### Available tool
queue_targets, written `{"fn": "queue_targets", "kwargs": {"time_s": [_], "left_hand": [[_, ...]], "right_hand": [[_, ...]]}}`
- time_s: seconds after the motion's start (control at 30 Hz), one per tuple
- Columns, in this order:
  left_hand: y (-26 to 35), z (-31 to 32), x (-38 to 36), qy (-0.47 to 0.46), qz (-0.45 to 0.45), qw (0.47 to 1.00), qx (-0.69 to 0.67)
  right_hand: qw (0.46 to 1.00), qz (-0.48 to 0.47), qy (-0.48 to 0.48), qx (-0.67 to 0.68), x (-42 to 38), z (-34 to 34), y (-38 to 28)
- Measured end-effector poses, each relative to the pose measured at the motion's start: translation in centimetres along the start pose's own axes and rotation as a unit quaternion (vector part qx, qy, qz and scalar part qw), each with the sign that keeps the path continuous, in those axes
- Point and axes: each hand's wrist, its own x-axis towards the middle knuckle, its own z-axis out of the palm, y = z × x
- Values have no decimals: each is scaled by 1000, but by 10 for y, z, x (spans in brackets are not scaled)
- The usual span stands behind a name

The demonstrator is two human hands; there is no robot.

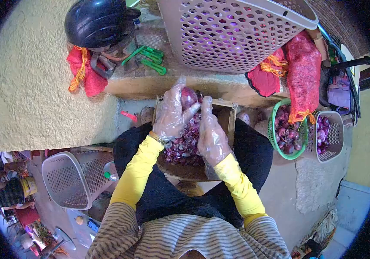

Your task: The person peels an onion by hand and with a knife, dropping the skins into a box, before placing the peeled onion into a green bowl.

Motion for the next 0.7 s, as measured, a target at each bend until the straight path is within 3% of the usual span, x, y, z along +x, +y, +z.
{"fn": "queue_targets", "kwargs": {"time_s": [0.07, 0.17, 0.3, 0.37, 0.7], "left_hand": [[-2, 0, 0, 13, 4, 1000, 10], [-3, 13, 2, 70, 54, 996, 1], [-2, 12, 2, 64, 52, 997, 6], [-2, 8, 1, 54, 18, 998, 2], [-5, 3, 0, 46, 29, 998, 11]], "right_hand": [[997, 56, -35, 33, -1, -3, -5], [999, 33, -16, 18, -5, -5, 0], [999, -3, 12, -29, -1, 1, 2], [999, 43, -21, 10, -4, -4, -9], [1000, 27, 1, -4, -1, 6, -8]]}}
